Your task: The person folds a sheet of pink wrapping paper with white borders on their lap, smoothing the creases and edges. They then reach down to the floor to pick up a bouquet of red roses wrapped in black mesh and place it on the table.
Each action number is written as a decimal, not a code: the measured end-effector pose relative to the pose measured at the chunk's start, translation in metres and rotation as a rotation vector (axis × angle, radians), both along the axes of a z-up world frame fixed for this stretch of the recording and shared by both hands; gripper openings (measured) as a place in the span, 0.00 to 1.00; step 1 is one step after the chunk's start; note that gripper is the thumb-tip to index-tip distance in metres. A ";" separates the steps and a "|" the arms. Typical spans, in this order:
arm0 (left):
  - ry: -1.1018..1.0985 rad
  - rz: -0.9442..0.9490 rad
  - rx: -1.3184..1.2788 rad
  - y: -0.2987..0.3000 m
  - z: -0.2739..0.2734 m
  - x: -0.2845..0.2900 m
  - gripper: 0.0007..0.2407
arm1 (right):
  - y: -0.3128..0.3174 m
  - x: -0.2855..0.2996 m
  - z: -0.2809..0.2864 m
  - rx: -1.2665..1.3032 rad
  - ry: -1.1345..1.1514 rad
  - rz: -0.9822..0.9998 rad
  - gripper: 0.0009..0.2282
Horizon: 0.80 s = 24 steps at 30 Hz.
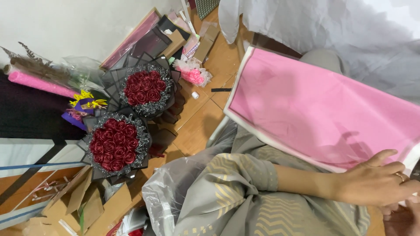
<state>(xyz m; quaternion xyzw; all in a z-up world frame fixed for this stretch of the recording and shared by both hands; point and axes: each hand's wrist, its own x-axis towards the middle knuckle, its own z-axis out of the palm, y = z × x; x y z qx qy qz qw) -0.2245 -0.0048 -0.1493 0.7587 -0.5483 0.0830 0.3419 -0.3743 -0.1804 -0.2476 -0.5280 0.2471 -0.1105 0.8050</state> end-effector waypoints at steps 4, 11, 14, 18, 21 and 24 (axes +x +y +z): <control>0.020 0.210 -0.212 0.014 0.007 0.004 0.17 | 0.017 0.000 0.019 0.065 -0.035 -0.024 0.08; 0.143 0.029 0.281 0.035 0.038 0.024 0.31 | 0.055 0.001 0.045 0.052 -0.055 -0.158 0.10; 0.179 0.001 0.191 0.035 0.034 0.022 0.28 | 0.072 0.009 0.066 0.073 -0.011 -0.189 0.09; 0.109 -0.011 -0.021 0.046 0.043 0.022 0.20 | 0.083 0.012 0.075 0.076 0.054 -0.197 0.10; 0.037 0.001 -0.189 0.046 0.042 0.024 0.11 | 0.086 0.013 0.067 0.038 0.020 -0.208 0.10; -0.053 0.012 -0.200 0.047 0.047 0.027 0.05 | 0.100 0.023 0.089 0.004 0.029 -0.193 0.11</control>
